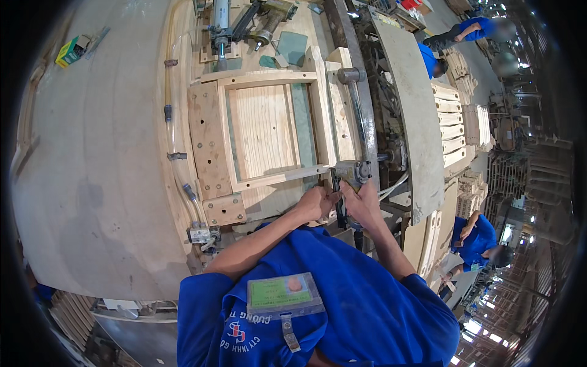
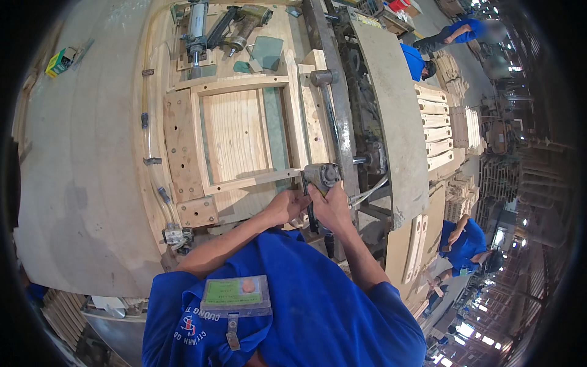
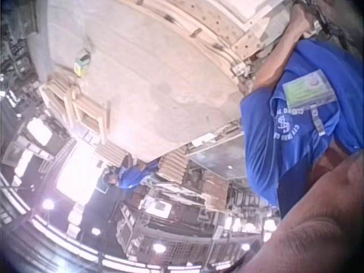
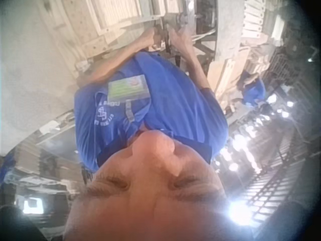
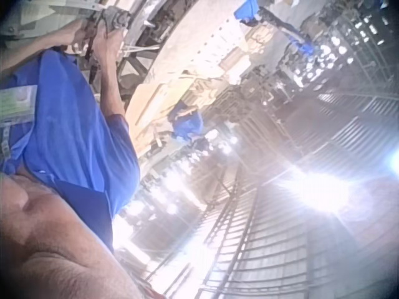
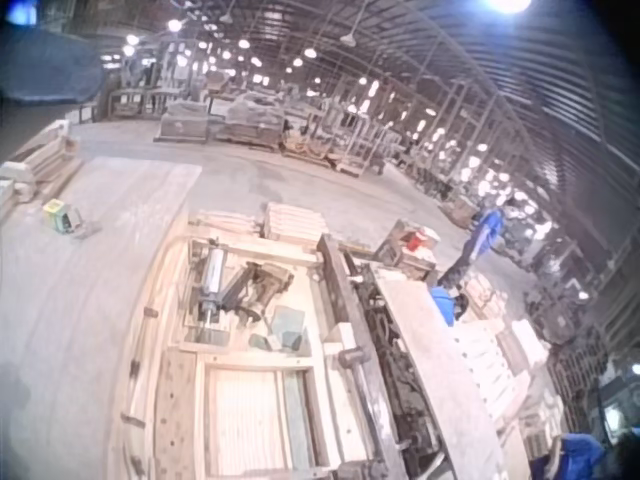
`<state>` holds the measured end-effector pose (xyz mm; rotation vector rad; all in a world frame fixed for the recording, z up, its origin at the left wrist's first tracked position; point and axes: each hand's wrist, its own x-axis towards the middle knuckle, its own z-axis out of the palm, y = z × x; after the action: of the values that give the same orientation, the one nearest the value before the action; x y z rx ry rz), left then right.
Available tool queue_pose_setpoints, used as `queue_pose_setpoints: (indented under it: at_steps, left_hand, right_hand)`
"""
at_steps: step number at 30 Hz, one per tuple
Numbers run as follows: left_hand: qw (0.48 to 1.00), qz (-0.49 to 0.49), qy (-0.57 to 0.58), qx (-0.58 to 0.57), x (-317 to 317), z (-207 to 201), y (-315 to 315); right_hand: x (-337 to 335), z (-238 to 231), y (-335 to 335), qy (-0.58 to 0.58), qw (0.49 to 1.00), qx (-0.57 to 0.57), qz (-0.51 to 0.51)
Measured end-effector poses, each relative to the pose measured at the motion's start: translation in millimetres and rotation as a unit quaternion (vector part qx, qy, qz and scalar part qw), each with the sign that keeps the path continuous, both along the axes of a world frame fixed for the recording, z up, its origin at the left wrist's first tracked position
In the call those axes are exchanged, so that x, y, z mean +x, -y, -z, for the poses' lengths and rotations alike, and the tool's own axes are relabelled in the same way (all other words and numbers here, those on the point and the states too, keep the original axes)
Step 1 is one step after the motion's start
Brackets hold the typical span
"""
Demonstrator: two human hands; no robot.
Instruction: The person assembles wooden chair frames on a jig in a factory. They place frame parts into the jig, use a pneumatic nail gun to fasten joints, and then remove the completed frame to place it aside. This process is repeated for multiple frames.
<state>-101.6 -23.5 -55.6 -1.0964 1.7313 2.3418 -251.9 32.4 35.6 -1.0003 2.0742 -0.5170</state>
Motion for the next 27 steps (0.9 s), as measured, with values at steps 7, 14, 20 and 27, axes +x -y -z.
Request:
queue_pose_setpoints:
  at_steps: [7,14,20,27]
  left_hand:
    - [0.999,-0.033,-0.012,-0.026,-0.6,9.1,-5.9]
    - [0.998,-0.051,-0.020,-0.020,-5.0,12.2,-7.3]
    - [0.983,-0.153,-0.012,-0.099,-9.8,-24.8,38.3]
    - [0.942,-0.287,0.005,-0.174,-35.4,-11.5,121.7]
  right_hand:
    - [-0.1,13.5,-2.5,-0.020,1.000,-0.018,-0.017]
    - [-4.3,6.8,5.8,-0.034,0.996,-0.057,-0.067]
    - [0.4,-25.1,87.2,0.124,0.988,-0.076,0.049]
    - [-11.9,-6.2,205.9,0.158,0.980,-0.119,0.021]
